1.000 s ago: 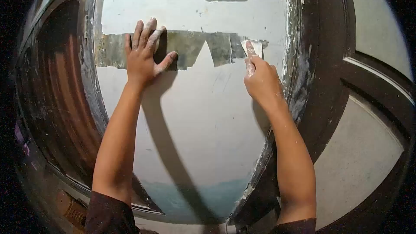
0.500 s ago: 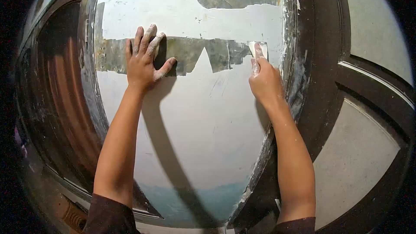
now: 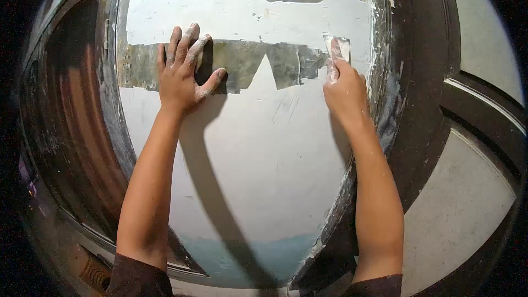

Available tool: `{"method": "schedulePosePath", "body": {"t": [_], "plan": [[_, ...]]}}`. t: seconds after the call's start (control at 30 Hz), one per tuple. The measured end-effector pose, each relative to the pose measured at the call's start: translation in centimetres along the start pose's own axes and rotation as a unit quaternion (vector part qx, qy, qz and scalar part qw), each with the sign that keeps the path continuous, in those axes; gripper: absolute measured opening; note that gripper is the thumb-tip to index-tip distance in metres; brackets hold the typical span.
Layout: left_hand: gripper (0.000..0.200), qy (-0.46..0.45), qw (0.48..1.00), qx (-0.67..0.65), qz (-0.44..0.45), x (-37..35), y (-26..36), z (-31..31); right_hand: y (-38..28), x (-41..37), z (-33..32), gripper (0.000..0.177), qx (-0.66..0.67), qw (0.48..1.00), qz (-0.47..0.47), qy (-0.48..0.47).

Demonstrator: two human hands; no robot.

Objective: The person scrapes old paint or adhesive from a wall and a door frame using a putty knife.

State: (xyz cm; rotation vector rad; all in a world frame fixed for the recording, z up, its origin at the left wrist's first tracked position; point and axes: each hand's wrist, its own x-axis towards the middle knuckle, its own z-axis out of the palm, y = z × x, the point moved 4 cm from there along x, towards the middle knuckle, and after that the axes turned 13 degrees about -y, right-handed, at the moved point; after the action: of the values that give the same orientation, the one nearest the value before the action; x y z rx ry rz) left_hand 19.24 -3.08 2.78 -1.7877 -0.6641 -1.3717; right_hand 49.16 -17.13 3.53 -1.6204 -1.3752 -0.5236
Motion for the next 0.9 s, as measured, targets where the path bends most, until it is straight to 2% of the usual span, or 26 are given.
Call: {"method": "schedulePosePath", "body": {"t": [0.2,0.27,0.3,0.37,0.4,0.47,0.63,0.73,0.83,0.9], "plan": [[0.070,0.003,1.000,-0.014,0.006,0.3,-0.3,0.0,-0.9,0.8,-1.0,0.033,0.007,0.999,-0.029,0.022],[0.070,0.001,1.000,-0.011,0.001,0.0,-0.1,-0.1,-0.4,0.6,-0.7,0.036,0.006,1.000,-0.013,0.012],[0.070,0.007,1.000,-0.014,0.002,0.0,-0.1,0.1,-0.8,0.2,-0.8,0.036,-0.002,1.000,0.024,-0.011],[0.069,0.007,1.000,-0.017,0.001,0.0,0.0,-0.2,-0.5,0.2,-0.6,0.038,0.017,0.998,-0.061,0.018],[0.069,0.008,1.000,-0.016,0.002,0.1,0.0,-0.2,-0.8,0.6,-1.0,0.038,0.018,0.998,-0.062,0.020],[0.069,-0.005,1.000,-0.014,-0.002,0.1,0.0,-0.1,-1.5,1.5,-1.7,0.039,0.012,1.000,-0.005,-0.012],[0.071,0.001,1.000,-0.015,-0.005,0.2,0.0,-0.2,-0.4,1.5,-1.1,0.039,0.012,0.998,-0.054,0.032],[0.071,-0.002,1.000,-0.017,-0.009,0.1,0.0,-0.1,-0.6,1.0,-0.8,0.036,-0.003,1.000,0.018,-0.003],[0.071,-0.011,1.000,-0.020,-0.013,0.2,0.1,-0.2,-1.4,1.6,-1.3,0.034,0.009,0.999,-0.029,0.030],[0.071,-0.008,1.000,-0.021,-0.002,0.1,0.0,-0.1,-1.5,2.8,-1.5,0.034,0.018,0.999,-0.021,0.034]]}}
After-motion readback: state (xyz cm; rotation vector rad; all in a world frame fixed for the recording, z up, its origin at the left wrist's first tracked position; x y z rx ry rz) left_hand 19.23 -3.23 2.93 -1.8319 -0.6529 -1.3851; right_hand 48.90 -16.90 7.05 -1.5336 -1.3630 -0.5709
